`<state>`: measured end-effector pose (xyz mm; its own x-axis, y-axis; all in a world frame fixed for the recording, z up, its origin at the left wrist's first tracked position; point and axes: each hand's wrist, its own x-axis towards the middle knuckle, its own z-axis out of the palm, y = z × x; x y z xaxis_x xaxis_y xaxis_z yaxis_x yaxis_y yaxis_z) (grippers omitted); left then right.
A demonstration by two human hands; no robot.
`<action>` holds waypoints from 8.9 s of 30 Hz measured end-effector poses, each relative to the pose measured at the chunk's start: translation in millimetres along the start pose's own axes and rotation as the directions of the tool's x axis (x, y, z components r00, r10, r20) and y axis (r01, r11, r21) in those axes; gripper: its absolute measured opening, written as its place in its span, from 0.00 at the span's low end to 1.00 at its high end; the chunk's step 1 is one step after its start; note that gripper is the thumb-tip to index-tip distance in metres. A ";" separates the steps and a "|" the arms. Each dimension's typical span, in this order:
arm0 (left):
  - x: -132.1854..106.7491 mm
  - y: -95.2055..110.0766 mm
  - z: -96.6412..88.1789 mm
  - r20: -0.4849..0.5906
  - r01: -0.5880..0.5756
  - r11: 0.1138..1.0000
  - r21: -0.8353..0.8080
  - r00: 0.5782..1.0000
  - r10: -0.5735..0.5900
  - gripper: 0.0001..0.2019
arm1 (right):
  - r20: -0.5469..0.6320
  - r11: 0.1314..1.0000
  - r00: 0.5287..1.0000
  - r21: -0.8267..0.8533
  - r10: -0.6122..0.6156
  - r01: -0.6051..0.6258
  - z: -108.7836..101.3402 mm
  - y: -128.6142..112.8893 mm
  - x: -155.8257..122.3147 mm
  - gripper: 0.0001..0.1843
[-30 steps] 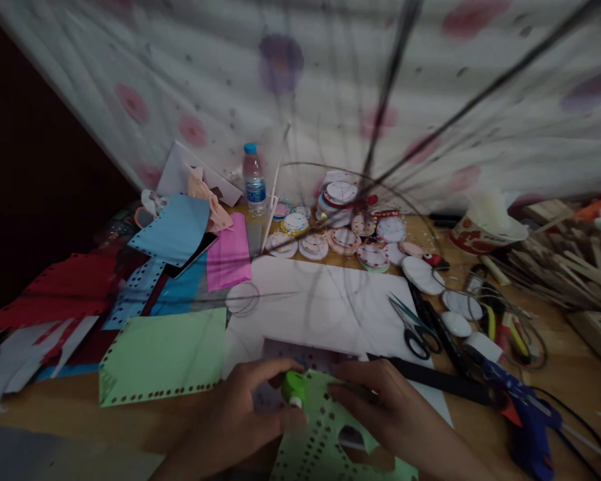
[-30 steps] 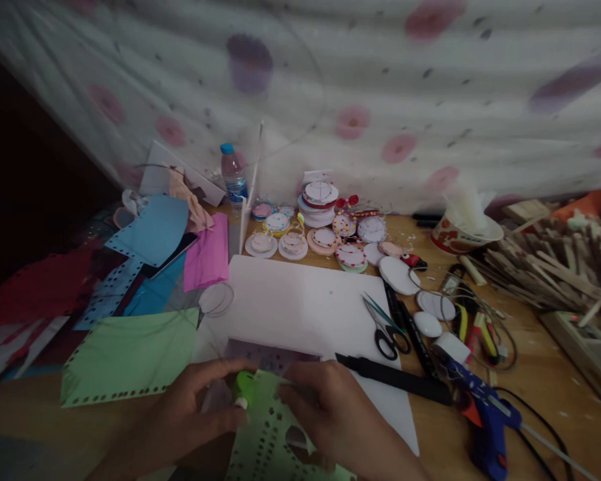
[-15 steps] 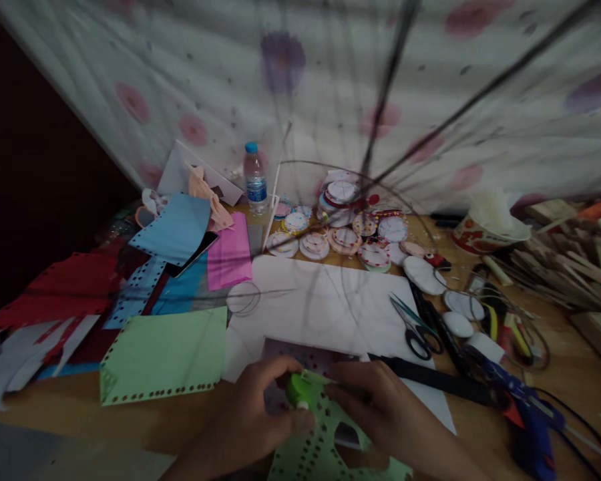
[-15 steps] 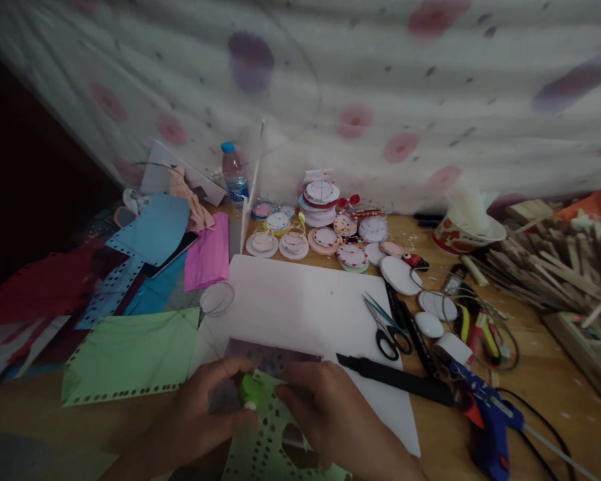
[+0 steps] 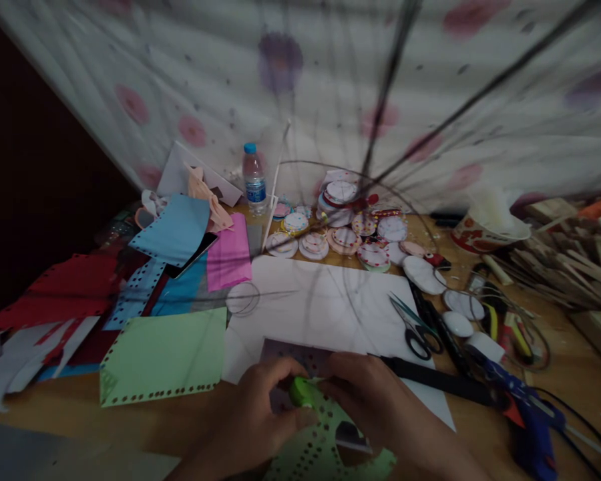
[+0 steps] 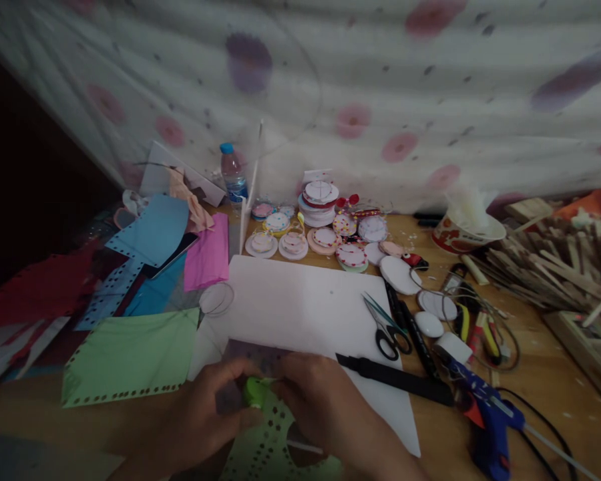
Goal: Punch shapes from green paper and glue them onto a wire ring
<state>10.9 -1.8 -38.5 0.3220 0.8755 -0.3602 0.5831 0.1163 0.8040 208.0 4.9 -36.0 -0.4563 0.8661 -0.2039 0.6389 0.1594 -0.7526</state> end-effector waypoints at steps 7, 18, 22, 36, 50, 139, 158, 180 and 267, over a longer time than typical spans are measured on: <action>1.3 0.2 1.7 0.029 0.064 0.998 0.020 0.997 -0.065 0.15 | -0.012 0.999 0.999 -0.012 -0.049 0.049 1.4 0.5 0.8 0.09; 3.2 1.2 -0.8 -0.005 -0.038 0.997 0.066 0.999 0.039 0.12 | -0.011 0.997 0.997 -0.023 -0.080 0.079 0.8 -0.4 1.2 0.10; 4.4 -1.8 1.6 -0.037 -0.069 0.996 0.052 0.997 0.070 0.12 | -0.054 0.995 0.995 0.062 -0.081 0.084 -2.0 -4.8 -1.5 0.12; 8.6 1.7 4.7 -0.051 -0.106 0.994 -0.013 0.993 0.106 0.15 | -0.007 0.960 0.999 0.278 -0.040 0.041 -0.4 -14.3 4.0 0.26; 3.5 -14.6 -14.0 0.083 -0.285 0.913 0.292 0.959 0.272 0.22 | -0.028 0.998 0.999 -0.067 0.015 -0.017 3.3 16.8 -19.5 0.07; -13.8 -8.8 -11.5 0.054 0.033 0.999 -0.016 0.998 -0.032 0.22 | -0.010 0.996 0.997 -0.015 0.082 -0.082 -3.8 -19.8 -16.0 0.11; -11.0 -1.7 -1.3 0.055 0.069 0.997 0.036 0.996 -0.071 0.23 | -0.056 0.995 0.998 0.092 -0.026 0.031 -3.2 -20.8 -12.2 0.12; -11.1 -6.6 6.2 -0.017 0.025 1.000 0.003 1.000 -0.025 0.17 | -0.063 0.978 0.998 0.207 -0.006 0.019 -5.5 -19.4 -12.9 0.09; -6.5 -9.3 -7.8 0.045 0.011 0.994 -0.107 0.999 -0.007 0.22 | -0.110 0.978 0.984 0.172 0.137 -0.116 4.5 -7.2 -21.3 0.12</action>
<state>-2.5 -5.0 -40.0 0.3512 0.8528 -0.3865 0.5039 0.1757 0.8457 210.3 -16.9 -29.0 -0.2935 0.9267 -0.2346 0.5712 -0.0267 -0.8204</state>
